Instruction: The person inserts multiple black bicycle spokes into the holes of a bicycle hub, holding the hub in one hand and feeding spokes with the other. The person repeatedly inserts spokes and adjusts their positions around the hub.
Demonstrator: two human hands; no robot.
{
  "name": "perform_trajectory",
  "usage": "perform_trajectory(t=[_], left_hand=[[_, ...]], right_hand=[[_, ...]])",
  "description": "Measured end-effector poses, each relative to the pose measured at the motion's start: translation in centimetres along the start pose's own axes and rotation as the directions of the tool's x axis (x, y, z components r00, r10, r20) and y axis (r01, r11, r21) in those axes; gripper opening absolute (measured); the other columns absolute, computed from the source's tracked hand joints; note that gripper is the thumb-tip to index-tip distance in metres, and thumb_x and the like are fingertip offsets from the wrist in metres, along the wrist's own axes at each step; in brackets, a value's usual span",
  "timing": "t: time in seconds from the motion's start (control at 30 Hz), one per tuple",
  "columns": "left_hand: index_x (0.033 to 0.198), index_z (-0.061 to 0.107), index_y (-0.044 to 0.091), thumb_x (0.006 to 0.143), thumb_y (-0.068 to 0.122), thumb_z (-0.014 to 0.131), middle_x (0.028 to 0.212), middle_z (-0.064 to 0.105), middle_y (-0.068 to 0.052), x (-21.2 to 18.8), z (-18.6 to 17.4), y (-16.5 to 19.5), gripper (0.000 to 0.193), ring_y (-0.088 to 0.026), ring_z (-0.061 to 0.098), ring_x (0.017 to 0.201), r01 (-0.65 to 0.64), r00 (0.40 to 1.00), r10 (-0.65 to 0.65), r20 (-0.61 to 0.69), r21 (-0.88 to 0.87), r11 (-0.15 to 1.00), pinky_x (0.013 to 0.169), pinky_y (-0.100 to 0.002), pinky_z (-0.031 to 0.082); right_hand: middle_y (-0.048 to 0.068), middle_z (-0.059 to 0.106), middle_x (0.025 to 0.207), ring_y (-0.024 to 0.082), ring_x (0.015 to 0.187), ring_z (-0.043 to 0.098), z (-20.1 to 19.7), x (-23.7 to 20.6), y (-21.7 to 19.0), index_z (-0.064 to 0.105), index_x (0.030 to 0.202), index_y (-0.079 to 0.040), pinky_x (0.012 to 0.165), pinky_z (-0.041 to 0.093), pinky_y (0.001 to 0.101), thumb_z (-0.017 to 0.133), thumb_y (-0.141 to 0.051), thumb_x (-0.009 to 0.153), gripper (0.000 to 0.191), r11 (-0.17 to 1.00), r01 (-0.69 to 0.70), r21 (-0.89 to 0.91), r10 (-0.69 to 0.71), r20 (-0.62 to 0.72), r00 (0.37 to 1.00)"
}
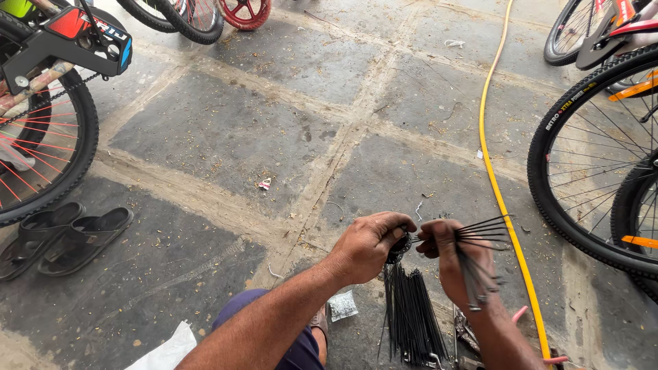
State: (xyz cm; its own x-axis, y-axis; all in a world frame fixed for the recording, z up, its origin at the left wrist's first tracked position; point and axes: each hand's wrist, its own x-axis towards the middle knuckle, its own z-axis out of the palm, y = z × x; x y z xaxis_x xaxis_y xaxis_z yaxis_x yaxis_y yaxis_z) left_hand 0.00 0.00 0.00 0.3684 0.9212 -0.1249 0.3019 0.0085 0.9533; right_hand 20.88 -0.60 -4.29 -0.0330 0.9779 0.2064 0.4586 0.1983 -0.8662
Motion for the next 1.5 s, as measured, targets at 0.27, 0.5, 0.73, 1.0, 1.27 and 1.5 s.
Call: perform_trajectory(t=[0.27,0.5,0.73,1.0,1.27,1.5], left_hand=[[0.120,0.071,0.013,0.107,0.021,0.050,0.108,0.073,-0.005,0.7,0.1,-1.5,0.026,-0.016,0.067,0.100,-0.140,0.989,0.141,-0.033,0.052,0.989,0.089,-0.034,0.056],[0.119,0.070,0.011,0.106,0.017,0.049,0.106,0.074,-0.004,0.7,-0.2,-1.5,0.025,-0.013,0.070,0.098,-0.122,0.992,0.122,-0.025,-0.006,0.992,0.088,-0.033,0.058],[0.118,0.069,0.011,0.106,0.015,0.049,0.105,0.073,-0.004,0.7,0.3,-1.6,0.024,-0.012,0.069,0.095,-0.124,0.992,0.124,-0.015,-0.020,0.992,0.086,-0.031,0.058],[0.119,0.069,0.010,0.107,0.014,0.047,0.101,0.072,-0.004,0.9,0.1,-2.0,0.026,-0.011,0.067,0.088,-0.067,0.997,0.073,0.039,-0.140,0.988,0.081,-0.030,0.059],[0.118,0.068,0.008,0.108,0.012,0.047,0.094,0.070,-0.004,1.0,-0.6,-2.5,0.024,-0.009,0.065,0.083,-0.061,0.994,0.075,0.082,-0.156,0.986,0.076,-0.030,0.058],[0.116,0.069,0.006,0.105,0.008,0.051,0.095,0.070,-0.003,0.7,-0.7,-2.7,0.021,-0.009,0.065,0.086,-0.153,0.983,0.166,0.075,-0.148,0.977,0.079,-0.029,0.057]], right_hand=[[0.012,0.076,0.087,0.017,0.074,0.075,-0.4,-0.3,-0.8,0.072,0.107,-0.003,0.061,0.063,0.0311,0.047,-0.044,0.103,0.048,0.987,-0.019,-0.162,0.006,-0.079,0.997],[0.008,0.071,0.086,0.015,0.073,0.071,-1.1,-0.6,-1.6,0.070,0.111,0.002,0.063,0.057,0.0294,0.052,-0.044,0.103,0.050,0.950,-0.047,0.309,0.067,-0.054,0.996],[0.009,0.072,0.082,0.016,0.070,0.072,-0.3,0.0,-2.1,0.072,0.108,0.001,0.062,0.059,0.0297,0.049,-0.042,0.104,0.049,0.971,-0.105,0.216,0.112,-0.022,0.993],[0.008,0.077,0.091,0.014,0.074,0.077,-0.2,-0.4,-2.0,0.074,0.112,-0.007,0.061,0.064,0.0300,0.048,-0.043,0.101,0.046,0.949,-0.058,-0.310,0.048,-0.040,0.998],[0.013,0.076,0.100,0.020,0.091,0.076,-3.7,-0.4,-2.9,0.067,0.120,0.000,0.083,0.064,0.0351,0.057,-0.015,0.096,0.030,0.972,-0.153,0.181,0.128,0.144,0.981],[0.015,0.073,0.095,0.023,0.082,0.075,-2.8,-0.8,-4.1,0.066,0.119,0.003,0.073,0.063,0.0351,0.058,-0.010,0.102,0.023,0.907,-0.086,0.413,0.137,-0.097,0.986]])
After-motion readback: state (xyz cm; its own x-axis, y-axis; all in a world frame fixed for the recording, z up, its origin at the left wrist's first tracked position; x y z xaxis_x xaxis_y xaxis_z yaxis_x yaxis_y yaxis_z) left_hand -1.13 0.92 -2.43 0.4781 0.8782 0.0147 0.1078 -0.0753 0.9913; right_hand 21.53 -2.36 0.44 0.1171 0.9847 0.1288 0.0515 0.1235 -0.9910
